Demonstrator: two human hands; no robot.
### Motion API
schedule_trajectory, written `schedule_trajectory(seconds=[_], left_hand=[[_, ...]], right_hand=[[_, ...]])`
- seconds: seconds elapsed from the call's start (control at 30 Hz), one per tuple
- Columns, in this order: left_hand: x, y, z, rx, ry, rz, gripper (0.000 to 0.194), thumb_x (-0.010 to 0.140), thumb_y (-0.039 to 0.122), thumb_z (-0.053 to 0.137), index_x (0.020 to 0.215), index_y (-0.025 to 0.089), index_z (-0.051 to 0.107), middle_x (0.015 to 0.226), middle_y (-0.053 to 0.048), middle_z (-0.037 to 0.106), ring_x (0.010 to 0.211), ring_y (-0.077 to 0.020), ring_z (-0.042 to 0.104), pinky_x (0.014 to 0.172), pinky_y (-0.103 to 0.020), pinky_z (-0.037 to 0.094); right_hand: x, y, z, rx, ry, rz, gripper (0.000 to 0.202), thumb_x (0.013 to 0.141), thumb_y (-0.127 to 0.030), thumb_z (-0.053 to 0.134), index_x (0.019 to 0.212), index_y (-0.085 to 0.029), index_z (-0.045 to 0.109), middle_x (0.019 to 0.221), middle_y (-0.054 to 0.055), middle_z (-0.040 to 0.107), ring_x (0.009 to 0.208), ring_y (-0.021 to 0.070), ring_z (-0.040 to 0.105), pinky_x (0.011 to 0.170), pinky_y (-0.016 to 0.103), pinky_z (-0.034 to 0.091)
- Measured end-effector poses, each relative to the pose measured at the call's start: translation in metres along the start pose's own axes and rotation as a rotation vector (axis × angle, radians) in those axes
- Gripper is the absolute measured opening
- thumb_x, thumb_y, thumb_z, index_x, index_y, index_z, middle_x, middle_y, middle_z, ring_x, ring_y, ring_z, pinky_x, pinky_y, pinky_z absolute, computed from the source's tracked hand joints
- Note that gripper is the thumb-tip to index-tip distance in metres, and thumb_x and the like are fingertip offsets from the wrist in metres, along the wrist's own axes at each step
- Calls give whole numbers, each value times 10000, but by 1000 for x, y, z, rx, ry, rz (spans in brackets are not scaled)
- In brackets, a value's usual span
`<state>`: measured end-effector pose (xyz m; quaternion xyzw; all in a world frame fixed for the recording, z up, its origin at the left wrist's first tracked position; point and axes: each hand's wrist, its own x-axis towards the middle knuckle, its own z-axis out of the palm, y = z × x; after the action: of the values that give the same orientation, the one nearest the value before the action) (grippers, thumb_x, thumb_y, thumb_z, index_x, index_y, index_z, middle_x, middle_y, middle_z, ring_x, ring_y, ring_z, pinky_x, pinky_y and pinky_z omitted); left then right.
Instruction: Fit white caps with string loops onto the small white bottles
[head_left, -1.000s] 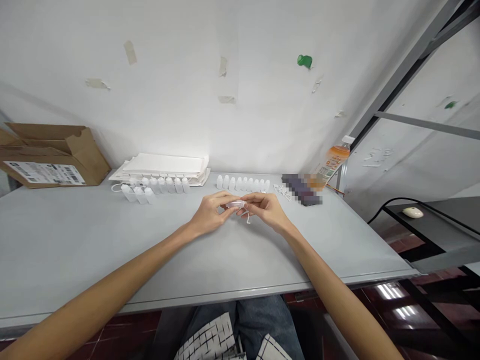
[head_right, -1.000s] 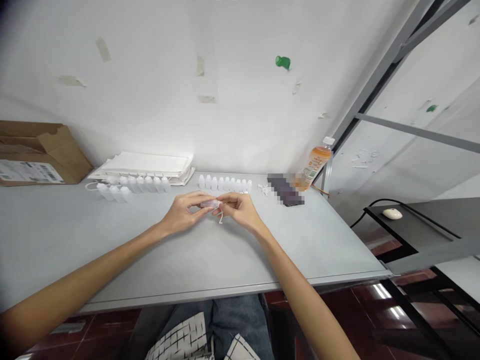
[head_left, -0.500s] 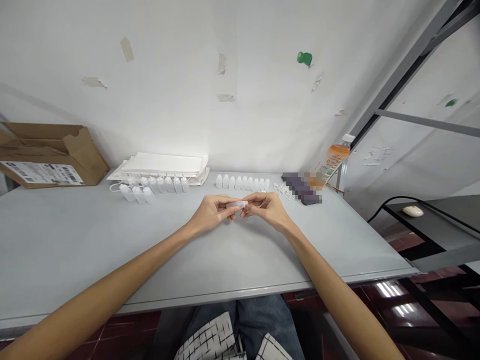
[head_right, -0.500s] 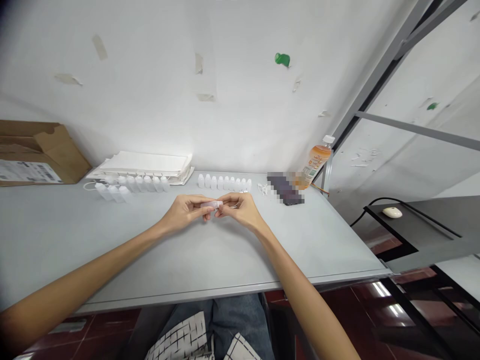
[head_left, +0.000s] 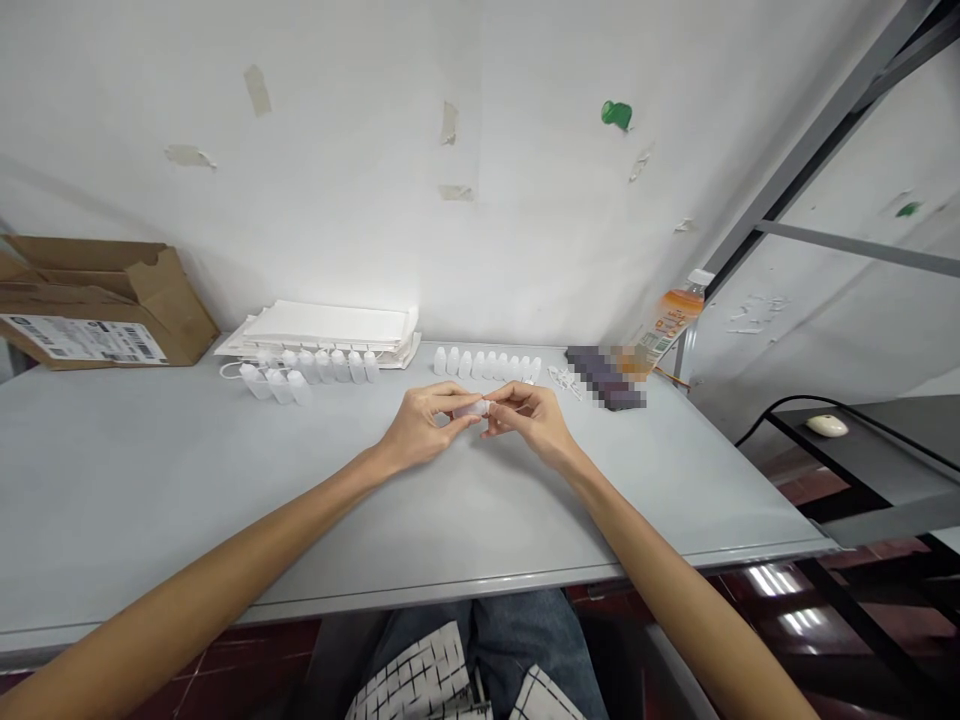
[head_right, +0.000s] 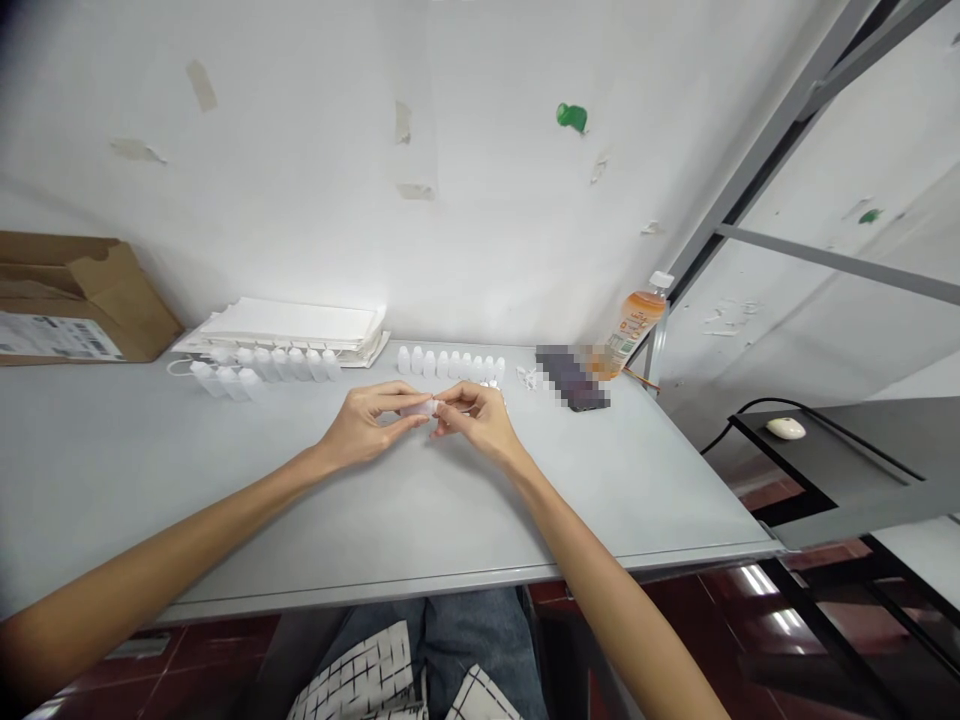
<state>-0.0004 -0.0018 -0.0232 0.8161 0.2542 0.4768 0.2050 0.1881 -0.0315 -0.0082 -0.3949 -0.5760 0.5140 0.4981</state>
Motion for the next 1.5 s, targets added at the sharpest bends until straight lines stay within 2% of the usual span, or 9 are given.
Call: schedule_trajectory(seconds=[0.17,0.3,0.43,0.6,0.77,0.87,1.0,1.17,1.5], left_hand=[[-2,-2,1,136,42,228,199,879,141,606,1039,161,725,857,-62,699,699,-111,628,599,-212,499],[-4,-3,1,245,46,354,272,898,58,516,1084,167,682,895,-69,688,721,-100,619,593,-197,487],[-5,-4,2,329,63,424,329,888,25,483,1113,181,665,947,-80,688,788,-116,637,629,-206,510],[0,2,3,196,58,257,252,893,135,562,1108,167,689,994,-88,689,818,-133,657,679,-234,554],[5,6,0,45,18,-119,316,893,312,594,1130,132,699,961,-95,721,727,-146,669,666,-273,587],[6,5,-3,-79,-23,-242,332,854,352,640,1085,128,722,956,-96,724,670,-140,657,640,-285,590],[6,5,-4,-219,-1,-259,293,813,319,693,1054,158,740,999,-87,716,704,-138,669,687,-292,603],[6,9,-4,-210,55,-177,212,803,246,701,998,197,768,978,-65,718,824,-152,680,734,-268,602],[8,8,-6,-303,-14,-211,263,783,328,734,976,154,768,965,-101,722,716,-146,680,658,-289,621]], right_hand=[[1,4,2,90,26,22,277,654,-374,821,774,-148,715,663,1,629,602,128,610,673,389,619],[2,7,1,140,42,26,233,657,-339,822,747,-151,718,611,-16,607,570,108,574,717,393,611],[3,3,-4,128,-14,27,229,695,-358,801,754,-150,724,610,-8,617,577,111,579,737,398,605],[3,-5,-6,25,2,-23,264,733,-394,772,841,-156,734,654,12,662,651,155,657,760,415,606],[3,-5,-5,3,77,-102,251,701,-355,802,844,-162,730,741,24,678,698,175,682,751,417,615],[3,-4,-5,14,77,-95,257,691,-336,811,860,-159,733,742,28,683,713,190,691,752,429,616],[2,-5,-4,41,61,-81,251,701,-330,802,868,-156,736,745,39,697,737,211,707,747,439,616],[0,-9,-2,31,-32,-21,316,732,-380,768,939,-142,744,804,79,736,727,236,731,748,445,611],[-1,-13,-5,19,-77,6,349,693,-437,796,875,-141,764,771,82,734,655,213,719,722,416,610]])
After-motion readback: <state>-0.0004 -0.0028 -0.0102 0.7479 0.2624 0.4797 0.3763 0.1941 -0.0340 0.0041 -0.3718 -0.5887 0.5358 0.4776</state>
